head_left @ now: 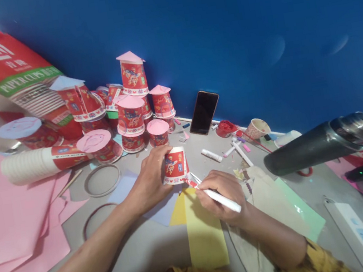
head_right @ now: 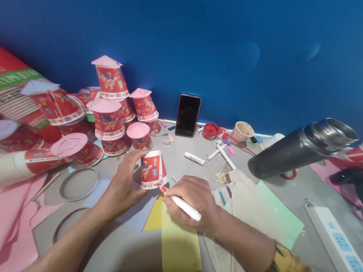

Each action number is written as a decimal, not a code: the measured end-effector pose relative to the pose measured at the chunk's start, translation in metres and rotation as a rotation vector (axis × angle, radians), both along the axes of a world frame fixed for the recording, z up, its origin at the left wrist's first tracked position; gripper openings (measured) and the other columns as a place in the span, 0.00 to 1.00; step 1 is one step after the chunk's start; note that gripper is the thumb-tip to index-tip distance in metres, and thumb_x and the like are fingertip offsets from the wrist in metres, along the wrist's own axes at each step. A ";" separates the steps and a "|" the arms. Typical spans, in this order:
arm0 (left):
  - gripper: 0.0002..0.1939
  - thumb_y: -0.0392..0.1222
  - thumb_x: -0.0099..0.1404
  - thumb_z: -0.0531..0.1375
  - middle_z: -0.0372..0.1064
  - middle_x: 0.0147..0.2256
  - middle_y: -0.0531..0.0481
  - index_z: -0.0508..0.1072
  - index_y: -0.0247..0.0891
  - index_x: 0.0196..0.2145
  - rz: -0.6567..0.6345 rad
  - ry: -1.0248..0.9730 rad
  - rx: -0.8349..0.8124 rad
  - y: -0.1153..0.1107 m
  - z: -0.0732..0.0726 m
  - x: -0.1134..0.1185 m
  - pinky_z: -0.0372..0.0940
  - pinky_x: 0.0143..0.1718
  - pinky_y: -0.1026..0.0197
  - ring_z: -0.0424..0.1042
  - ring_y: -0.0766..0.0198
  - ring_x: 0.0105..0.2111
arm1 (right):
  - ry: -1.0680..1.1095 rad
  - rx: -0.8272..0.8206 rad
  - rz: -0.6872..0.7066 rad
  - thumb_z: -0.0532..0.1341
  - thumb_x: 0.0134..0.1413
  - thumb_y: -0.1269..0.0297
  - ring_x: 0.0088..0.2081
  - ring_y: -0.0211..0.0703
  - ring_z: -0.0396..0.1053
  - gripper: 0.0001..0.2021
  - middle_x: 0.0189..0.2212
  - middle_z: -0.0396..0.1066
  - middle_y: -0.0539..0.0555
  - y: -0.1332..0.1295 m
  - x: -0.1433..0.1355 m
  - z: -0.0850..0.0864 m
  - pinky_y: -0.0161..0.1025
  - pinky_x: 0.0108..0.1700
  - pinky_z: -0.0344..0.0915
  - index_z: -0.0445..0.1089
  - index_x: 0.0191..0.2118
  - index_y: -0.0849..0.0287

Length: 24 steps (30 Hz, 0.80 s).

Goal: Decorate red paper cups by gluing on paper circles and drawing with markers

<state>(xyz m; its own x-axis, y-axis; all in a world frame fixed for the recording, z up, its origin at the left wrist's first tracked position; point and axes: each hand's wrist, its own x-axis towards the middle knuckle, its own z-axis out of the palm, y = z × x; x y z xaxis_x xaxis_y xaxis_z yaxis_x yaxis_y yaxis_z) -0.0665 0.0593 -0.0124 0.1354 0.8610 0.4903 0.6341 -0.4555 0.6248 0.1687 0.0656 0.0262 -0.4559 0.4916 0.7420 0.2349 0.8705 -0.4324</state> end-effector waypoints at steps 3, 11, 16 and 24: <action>0.39 0.35 0.62 0.68 0.68 0.64 0.37 0.60 0.46 0.67 0.007 -0.003 0.006 -0.001 0.000 0.001 0.67 0.64 0.36 0.70 0.40 0.65 | -0.003 0.000 -0.002 0.64 0.67 0.71 0.24 0.40 0.72 0.04 0.26 0.78 0.50 0.000 -0.001 -0.004 0.38 0.29 0.68 0.72 0.40 0.55; 0.38 0.36 0.63 0.68 0.68 0.64 0.36 0.59 0.46 0.67 -0.008 0.019 0.002 -0.001 0.002 0.000 0.68 0.63 0.35 0.70 0.40 0.64 | 0.010 0.008 0.021 0.65 0.67 0.72 0.24 0.41 0.72 0.04 0.26 0.79 0.51 0.001 -0.001 -0.006 0.39 0.30 0.68 0.71 0.41 0.55; 0.37 0.36 0.64 0.67 0.67 0.63 0.36 0.59 0.46 0.67 -0.019 0.027 0.000 -0.001 0.003 0.001 0.68 0.63 0.35 0.70 0.40 0.64 | 0.006 0.016 0.007 0.64 0.67 0.71 0.24 0.41 0.72 0.04 0.26 0.79 0.51 0.001 -0.002 -0.005 0.39 0.30 0.68 0.71 0.41 0.55; 0.38 0.42 0.64 0.70 0.66 0.64 0.36 0.59 0.45 0.67 -0.004 -0.036 -0.062 -0.001 0.003 -0.002 0.67 0.65 0.35 0.69 0.40 0.65 | 0.008 -0.009 -0.069 0.61 0.72 0.70 0.26 0.42 0.75 0.04 0.29 0.79 0.52 0.002 0.004 0.000 0.38 0.32 0.71 0.73 0.44 0.55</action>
<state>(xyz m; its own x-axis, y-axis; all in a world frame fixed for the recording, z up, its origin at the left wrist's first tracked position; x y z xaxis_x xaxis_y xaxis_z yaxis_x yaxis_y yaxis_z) -0.0681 0.0586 -0.0095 0.1220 0.8895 0.4403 0.6088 -0.4174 0.6746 0.1727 0.0674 0.0258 -0.4146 0.5285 0.7408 0.2903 0.8484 -0.4427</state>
